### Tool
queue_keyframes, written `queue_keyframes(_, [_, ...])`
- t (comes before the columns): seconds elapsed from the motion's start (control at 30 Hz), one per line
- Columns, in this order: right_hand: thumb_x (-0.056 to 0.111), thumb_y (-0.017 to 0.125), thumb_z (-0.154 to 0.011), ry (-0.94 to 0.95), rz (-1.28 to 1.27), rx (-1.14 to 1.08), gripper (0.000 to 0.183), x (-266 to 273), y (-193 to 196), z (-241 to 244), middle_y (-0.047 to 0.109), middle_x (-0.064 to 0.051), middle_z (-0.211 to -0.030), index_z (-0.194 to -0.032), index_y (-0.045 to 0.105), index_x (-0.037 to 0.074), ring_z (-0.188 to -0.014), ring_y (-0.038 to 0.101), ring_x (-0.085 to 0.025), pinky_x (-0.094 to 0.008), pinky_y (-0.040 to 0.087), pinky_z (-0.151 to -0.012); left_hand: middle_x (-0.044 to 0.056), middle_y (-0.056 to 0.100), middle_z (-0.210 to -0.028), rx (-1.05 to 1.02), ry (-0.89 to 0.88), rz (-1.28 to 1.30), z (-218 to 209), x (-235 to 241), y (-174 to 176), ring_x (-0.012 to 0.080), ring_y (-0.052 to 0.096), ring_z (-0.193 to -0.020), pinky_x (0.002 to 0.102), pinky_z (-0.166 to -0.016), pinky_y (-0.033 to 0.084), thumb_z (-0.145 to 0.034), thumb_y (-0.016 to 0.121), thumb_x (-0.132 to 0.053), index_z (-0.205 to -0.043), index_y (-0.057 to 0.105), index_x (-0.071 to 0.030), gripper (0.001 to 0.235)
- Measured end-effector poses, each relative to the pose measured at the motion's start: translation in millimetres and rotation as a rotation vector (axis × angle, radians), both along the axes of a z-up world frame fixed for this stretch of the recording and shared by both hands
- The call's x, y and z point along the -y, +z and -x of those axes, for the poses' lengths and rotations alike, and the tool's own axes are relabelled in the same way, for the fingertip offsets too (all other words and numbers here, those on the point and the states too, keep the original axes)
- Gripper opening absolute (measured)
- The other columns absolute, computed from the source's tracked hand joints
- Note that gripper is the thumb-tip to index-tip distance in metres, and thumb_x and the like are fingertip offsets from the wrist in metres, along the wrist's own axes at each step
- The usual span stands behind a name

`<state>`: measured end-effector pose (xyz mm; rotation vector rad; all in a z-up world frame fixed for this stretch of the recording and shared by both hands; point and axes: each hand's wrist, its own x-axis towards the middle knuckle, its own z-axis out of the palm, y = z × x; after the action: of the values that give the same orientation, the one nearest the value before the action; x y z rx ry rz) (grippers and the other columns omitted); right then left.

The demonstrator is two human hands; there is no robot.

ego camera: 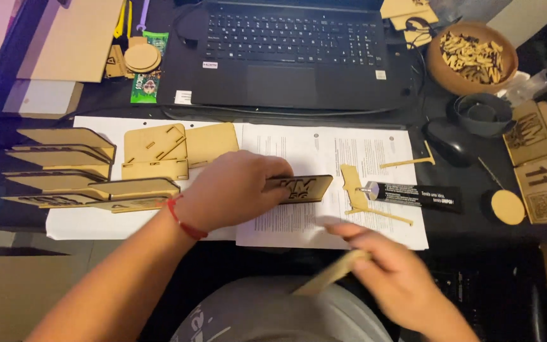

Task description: Assembling laser-cut wooden components by applying glue to small sticks and joining panels together at a desk.

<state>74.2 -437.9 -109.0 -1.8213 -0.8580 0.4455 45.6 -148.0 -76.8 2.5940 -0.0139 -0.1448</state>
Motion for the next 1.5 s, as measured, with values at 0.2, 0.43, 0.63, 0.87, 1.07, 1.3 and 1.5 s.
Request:
queue_keyframes(0.2, [0.011, 0.049, -0.093, 0.342, 0.194, 0.266, 0.019, -44, -3, 0, 0.059, -0.018, -0.139, -0.104, 0.058, 0.000, -0.135, 0.052, -0.033, -0.042, 0.045, -0.104, 0.003, 0.074, -0.077, 0.139, 0.002, -0.008, 17, 8, -33, 0.0343, 0.067, -0.075, 0.048, -0.062, 0.048, -0.086, 0.063, -0.036, -0.098, 0.071, -0.025, 0.018])
queue_keyframes(0.43, [0.012, 0.045, -0.091, 0.339, 0.286, 0.210, 0.049, -49, -1, -3, 0.055, -0.021, -0.142, -0.139, 0.051, 0.001, -0.140, 0.045, -0.031, -0.042, 0.037, -0.110, 0.002, 0.074, -0.079, 0.442, 0.090, -0.026, 12, -9, -22, 0.0288, 0.067, -0.068, 0.042, -0.056, 0.049, -0.088, 0.069, -0.029, -0.095, 0.072, -0.019, 0.012])
queue_keyframes(0.63, [0.019, 0.043, -0.092, 0.312, 0.338, 0.033, 0.047, -50, 8, -10, 0.056, -0.015, -0.145, -0.136, 0.057, 0.006, -0.140, 0.046, -0.026, -0.038, 0.036, -0.110, 0.001, 0.073, -0.091, 0.403, -0.197, 0.145, -12, -28, -3, 0.0236, 0.067, -0.086, 0.036, -0.079, 0.049, -0.088, 0.063, -0.008, -0.095, 0.067, -0.015, 0.011])
queue_keyframes(0.87, [0.009, 0.044, -0.088, 0.281, 0.155, 0.103, 0.045, -28, -5, -12, 0.064, -0.013, -0.138, -0.130, 0.061, 0.007, -0.131, 0.058, -0.027, -0.039, 0.042, -0.109, 0.000, 0.064, -0.106, 0.110, -0.224, 0.136, -34, -30, 1, 0.0268, 0.053, -0.111, 0.037, -0.091, 0.041, -0.067, 0.044, 0.006, -0.080, 0.069, -0.018, 0.037])
queue_keyframes(1.07, [0.003, 0.043, -0.085, 0.180, 0.094, 0.106, 0.047, -9, -9, -12, 0.066, -0.012, -0.135, -0.128, 0.062, 0.005, -0.129, 0.061, -0.027, -0.039, 0.046, -0.108, 0.016, 0.053, -0.138, 0.153, -0.239, 0.189, -37, -26, -10, 0.0295, 0.050, -0.129, 0.038, -0.105, 0.037, -0.068, 0.031, 0.010, -0.129, 0.055, -0.006, 0.067])
queue_keyframes(1.3, [0.009, 0.049, -0.084, 0.180, 0.142, 0.032, 0.048, -12, -17, -13, 0.066, -0.011, -0.136, -0.130, 0.063, 0.006, -0.129, 0.061, -0.024, -0.035, 0.042, -0.109, 0.015, 0.064, -0.120, 0.330, 0.258, 0.002, -5, 10, -4, 0.0358, 0.062, -0.106, 0.050, -0.079, 0.049, -0.094, 0.059, -0.037, -0.135, 0.052, -0.009, 0.051])
queue_keyframes(1.5, [0.010, 0.049, -0.084, 0.189, 0.109, 0.009, 0.048, -10, -17, -16, 0.067, -0.011, -0.136, -0.129, 0.065, 0.008, -0.130, 0.061, -0.024, -0.036, 0.041, -0.109, 0.024, 0.056, -0.139, 0.661, 0.123, -0.296, -38, 26, -29, 0.0389, 0.051, -0.131, 0.051, -0.109, 0.040, -0.101, 0.033, -0.038, -0.129, 0.061, 0.003, 0.057])
